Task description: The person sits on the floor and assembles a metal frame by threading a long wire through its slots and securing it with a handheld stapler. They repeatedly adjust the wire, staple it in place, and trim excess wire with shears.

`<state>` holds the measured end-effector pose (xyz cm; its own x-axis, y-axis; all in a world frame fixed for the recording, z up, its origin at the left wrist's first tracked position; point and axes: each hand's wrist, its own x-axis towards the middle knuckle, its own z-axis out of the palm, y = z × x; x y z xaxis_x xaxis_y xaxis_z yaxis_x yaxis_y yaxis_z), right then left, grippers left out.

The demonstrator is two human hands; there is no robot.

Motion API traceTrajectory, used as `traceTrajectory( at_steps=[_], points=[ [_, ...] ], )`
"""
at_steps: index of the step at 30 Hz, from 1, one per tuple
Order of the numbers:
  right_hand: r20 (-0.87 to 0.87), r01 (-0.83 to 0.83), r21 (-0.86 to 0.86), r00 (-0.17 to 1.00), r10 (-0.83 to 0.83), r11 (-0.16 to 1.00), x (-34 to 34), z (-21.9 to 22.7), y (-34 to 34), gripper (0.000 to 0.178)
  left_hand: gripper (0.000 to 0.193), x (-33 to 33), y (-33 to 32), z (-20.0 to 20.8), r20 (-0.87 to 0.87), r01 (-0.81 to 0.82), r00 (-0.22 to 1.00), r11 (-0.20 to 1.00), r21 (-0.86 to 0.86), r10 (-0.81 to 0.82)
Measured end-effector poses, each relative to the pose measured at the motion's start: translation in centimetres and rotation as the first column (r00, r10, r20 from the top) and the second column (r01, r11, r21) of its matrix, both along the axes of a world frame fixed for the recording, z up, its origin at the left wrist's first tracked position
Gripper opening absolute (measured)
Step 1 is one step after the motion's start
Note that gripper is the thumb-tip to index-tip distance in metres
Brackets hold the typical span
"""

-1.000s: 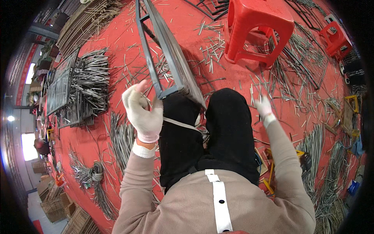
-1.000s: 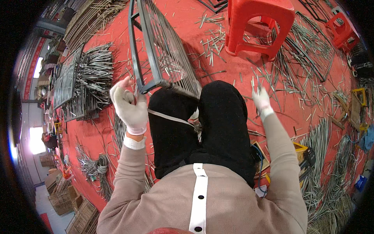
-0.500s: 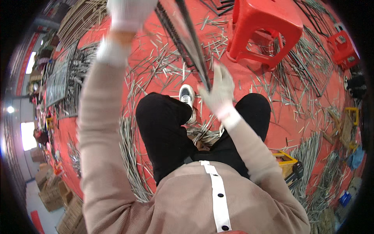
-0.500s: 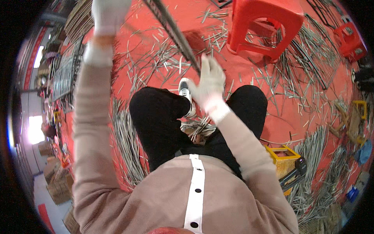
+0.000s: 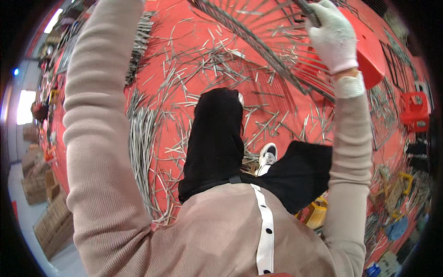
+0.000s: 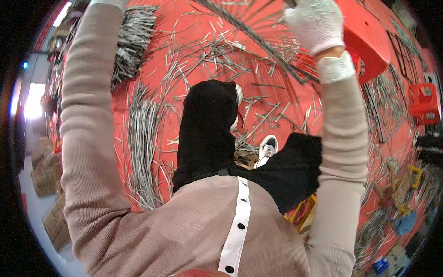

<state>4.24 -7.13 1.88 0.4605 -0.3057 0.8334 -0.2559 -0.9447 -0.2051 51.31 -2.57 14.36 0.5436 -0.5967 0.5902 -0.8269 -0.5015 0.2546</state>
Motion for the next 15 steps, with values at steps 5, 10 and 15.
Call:
traceTrajectory(
  at_steps=[5, 10, 15],
  points=[
    [-0.459, -0.042, -0.101, 0.888, -0.009, 0.994, 1.4, 1.4, -0.6, 0.014, 0.027, 6.8, 3.1, -9.2, 0.217, -0.219, 0.962, 0.945, 0.243, 0.167],
    [-0.592, -0.076, -0.021, 0.805, 0.049, 0.997, 3.4, -1.8, -0.2, 0.018, 0.028, 3.9, 7.7, -17.4, -0.434, 0.165, 0.894, 0.982, 0.089, -0.111],
    [-0.649, -0.038, 0.212, 0.742, 0.169, 0.977, 4.7, -3.3, -0.5, 0.030, 0.030, 3.5, 28.4, -18.5, -0.534, 0.108, 0.828, 0.984, -0.145, -0.170]
  ],
)
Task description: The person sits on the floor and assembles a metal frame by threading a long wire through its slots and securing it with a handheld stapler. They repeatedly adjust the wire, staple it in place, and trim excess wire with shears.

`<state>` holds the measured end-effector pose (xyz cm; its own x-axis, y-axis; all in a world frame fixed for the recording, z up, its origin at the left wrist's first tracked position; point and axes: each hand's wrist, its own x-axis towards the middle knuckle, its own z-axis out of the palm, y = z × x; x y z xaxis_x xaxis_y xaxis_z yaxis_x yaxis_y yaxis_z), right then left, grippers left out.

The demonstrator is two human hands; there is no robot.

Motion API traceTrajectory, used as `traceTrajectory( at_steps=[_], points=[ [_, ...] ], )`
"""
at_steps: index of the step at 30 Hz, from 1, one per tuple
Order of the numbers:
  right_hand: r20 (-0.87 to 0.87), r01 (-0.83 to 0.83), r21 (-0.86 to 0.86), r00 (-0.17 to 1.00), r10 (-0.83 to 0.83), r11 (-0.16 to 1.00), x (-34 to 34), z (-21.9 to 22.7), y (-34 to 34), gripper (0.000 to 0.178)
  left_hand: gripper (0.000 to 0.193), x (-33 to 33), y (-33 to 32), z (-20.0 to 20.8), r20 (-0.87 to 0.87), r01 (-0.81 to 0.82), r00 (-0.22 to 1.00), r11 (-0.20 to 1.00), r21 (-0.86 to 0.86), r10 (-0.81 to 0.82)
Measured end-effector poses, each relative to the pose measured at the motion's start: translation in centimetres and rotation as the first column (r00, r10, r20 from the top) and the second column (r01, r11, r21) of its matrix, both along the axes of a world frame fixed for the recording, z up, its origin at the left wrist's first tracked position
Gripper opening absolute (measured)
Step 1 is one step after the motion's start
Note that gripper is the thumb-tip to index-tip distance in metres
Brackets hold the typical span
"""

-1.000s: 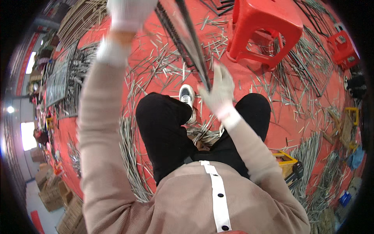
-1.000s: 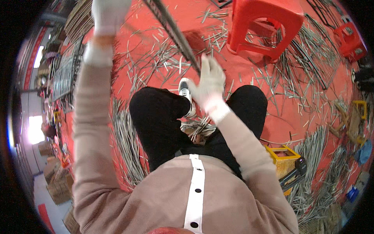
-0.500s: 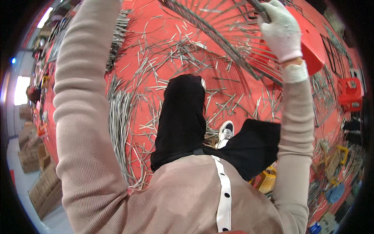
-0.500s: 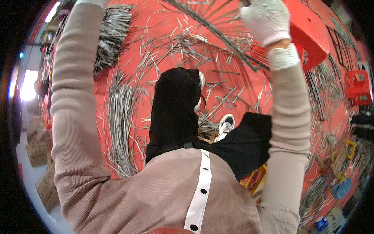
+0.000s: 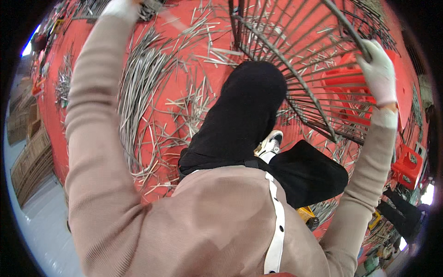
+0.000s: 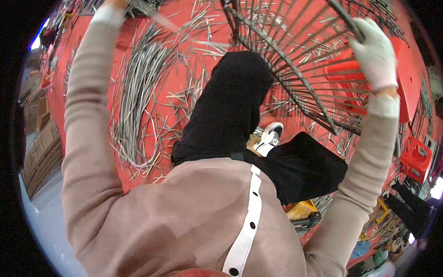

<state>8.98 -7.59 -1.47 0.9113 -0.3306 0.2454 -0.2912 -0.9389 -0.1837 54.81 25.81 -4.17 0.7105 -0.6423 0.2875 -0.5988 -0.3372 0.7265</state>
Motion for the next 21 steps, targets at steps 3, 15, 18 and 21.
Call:
traceTrajectory(
  at_steps=[3, 15, 18, 21],
  points=[
    [-0.044, 0.090, 0.041, 0.995, -0.088, 0.995, -0.1, 0.2, 0.5, 0.033, 0.029, 4.7, 15.8, 0.6, 0.833, -0.700, 0.529, 0.639, 0.318, 0.165],
    [-0.140, 0.318, 0.184, 0.945, -0.296, 0.930, 0.0, 1.5, 3.1, 0.021, 0.031, -0.1, 28.1, -45.3, -0.045, -0.270, 0.831, 0.473, 0.839, 0.554],
    [-0.182, 0.446, 0.147, 0.889, -0.420, 0.883, -0.3, 1.7, 3.7, 0.033, 0.034, -1.2, 25.1, -49.0, -0.052, -0.265, 0.800, 0.429, 0.864, 0.598],
    [-0.153, 0.523, 0.178, 0.852, -0.501, 0.834, -0.9, 1.9, 4.5, 0.039, 0.053, -1.3, 21.3, -50.3, -0.020, -0.216, 0.853, 0.388, 0.896, 0.521]
  ],
)
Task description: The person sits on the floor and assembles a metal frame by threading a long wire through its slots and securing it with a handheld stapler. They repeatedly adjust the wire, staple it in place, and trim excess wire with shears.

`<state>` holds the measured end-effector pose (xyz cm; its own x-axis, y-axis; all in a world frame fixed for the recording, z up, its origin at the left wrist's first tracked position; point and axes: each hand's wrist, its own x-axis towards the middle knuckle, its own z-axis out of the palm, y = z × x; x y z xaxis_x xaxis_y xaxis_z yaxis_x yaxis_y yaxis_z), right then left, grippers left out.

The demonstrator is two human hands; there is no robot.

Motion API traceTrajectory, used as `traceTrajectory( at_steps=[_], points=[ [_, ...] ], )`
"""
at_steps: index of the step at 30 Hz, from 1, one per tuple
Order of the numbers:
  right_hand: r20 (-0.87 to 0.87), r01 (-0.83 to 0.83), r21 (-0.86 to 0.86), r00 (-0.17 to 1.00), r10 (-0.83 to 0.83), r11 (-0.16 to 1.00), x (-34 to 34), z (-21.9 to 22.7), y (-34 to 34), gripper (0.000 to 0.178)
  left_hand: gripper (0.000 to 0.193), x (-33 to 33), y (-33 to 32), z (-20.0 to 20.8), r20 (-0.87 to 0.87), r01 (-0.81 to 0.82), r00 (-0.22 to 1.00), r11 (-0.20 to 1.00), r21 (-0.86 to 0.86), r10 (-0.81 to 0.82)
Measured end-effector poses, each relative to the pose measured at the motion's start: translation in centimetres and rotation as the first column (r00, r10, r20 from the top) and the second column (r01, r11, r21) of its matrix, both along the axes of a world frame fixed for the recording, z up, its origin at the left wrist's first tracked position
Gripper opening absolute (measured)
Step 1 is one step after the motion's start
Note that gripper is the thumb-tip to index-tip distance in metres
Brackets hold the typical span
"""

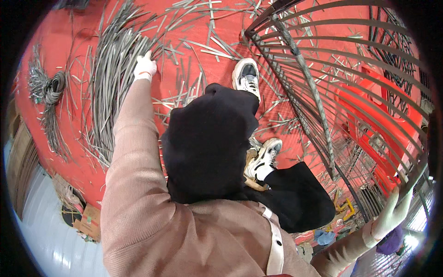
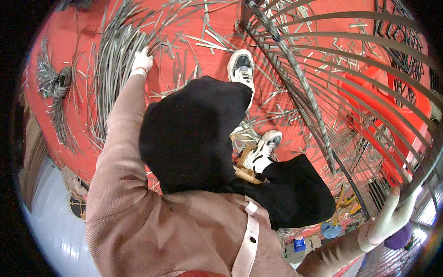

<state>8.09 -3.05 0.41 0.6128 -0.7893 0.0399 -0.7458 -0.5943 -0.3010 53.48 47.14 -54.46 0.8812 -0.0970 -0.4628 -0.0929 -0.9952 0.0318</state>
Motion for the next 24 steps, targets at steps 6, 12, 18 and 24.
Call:
traceTrajectory(
  at_steps=[6, 12, 18, 24],
  points=[
    [0.000, -0.035, -0.005, 0.999, 0.035, 0.999, 0.0, 0.4, 0.8, 0.041, 0.024, 1.8, -1.7, -0.9, 0.056, 0.057, 0.997, 0.998, 0.025, -0.059],
    [0.071, -0.171, -0.190, 0.980, 0.187, 0.967, 2.8, -1.6, 2.4, 0.034, 0.026, 1.5, 3.5, 5.6, 0.191, -0.122, 0.960, 0.920, -0.373, 0.205],
    [0.072, -0.314, -0.557, 0.904, 0.422, 0.769, 0.8, -2.3, 1.4, 0.038, 0.031, -1.4, 2.0, 19.8, 0.417, 0.272, 0.895, 0.935, -0.228, -0.159],
    [0.113, -0.332, -0.543, 0.881, 0.460, 0.771, -5.8, -1.0, -0.6, 0.039, 0.021, -11.8, -5.8, 34.3, 0.171, 0.249, 0.967, 0.556, -0.793, -0.190]
  ],
)
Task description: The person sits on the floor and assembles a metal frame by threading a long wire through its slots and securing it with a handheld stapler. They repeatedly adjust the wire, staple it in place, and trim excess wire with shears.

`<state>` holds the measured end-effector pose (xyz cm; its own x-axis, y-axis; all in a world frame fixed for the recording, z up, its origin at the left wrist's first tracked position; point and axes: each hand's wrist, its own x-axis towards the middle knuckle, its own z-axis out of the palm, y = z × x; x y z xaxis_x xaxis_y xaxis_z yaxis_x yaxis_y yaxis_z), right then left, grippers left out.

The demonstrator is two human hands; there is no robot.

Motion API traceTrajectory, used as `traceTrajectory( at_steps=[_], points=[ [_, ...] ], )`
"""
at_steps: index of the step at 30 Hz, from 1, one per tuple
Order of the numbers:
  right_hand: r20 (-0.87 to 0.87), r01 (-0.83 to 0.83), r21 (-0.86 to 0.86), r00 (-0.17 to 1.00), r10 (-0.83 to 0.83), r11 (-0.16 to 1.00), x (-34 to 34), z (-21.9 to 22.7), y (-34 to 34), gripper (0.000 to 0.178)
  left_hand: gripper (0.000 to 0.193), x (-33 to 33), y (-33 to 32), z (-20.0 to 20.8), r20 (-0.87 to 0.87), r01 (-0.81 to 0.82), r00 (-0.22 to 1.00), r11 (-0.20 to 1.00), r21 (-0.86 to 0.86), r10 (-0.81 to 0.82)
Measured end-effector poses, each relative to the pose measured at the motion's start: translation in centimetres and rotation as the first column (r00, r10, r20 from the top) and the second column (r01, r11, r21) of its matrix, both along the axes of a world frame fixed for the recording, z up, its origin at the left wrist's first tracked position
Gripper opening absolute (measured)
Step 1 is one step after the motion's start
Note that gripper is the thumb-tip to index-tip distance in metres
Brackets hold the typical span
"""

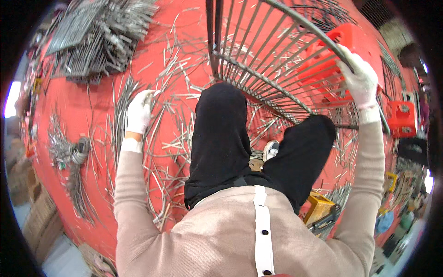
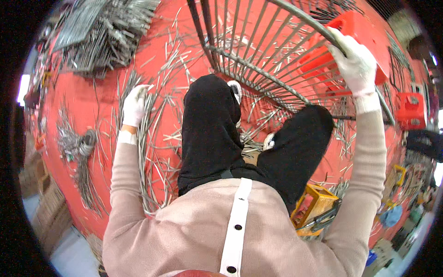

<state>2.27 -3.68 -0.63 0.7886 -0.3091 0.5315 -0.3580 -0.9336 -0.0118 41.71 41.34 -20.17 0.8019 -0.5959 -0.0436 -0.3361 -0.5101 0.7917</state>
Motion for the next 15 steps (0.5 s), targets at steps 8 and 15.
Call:
traceTrajectory(
  at_steps=[8, 15],
  points=[
    [-0.030, 0.115, -0.111, 0.992, -0.119, 0.987, -6.4, -1.8, -2.2, 0.034, 0.018, -8.2, -12.6, 9.7, 0.487, 0.365, 0.854, 0.878, -0.309, -0.184],
    [0.508, 0.411, 0.084, 0.766, -0.393, 0.908, -16.2, -9.2, 12.0, 0.046, 0.024, -8.7, -23.7, 11.4, -0.205, 0.023, 0.965, 0.828, -0.561, -0.166]
  ],
)
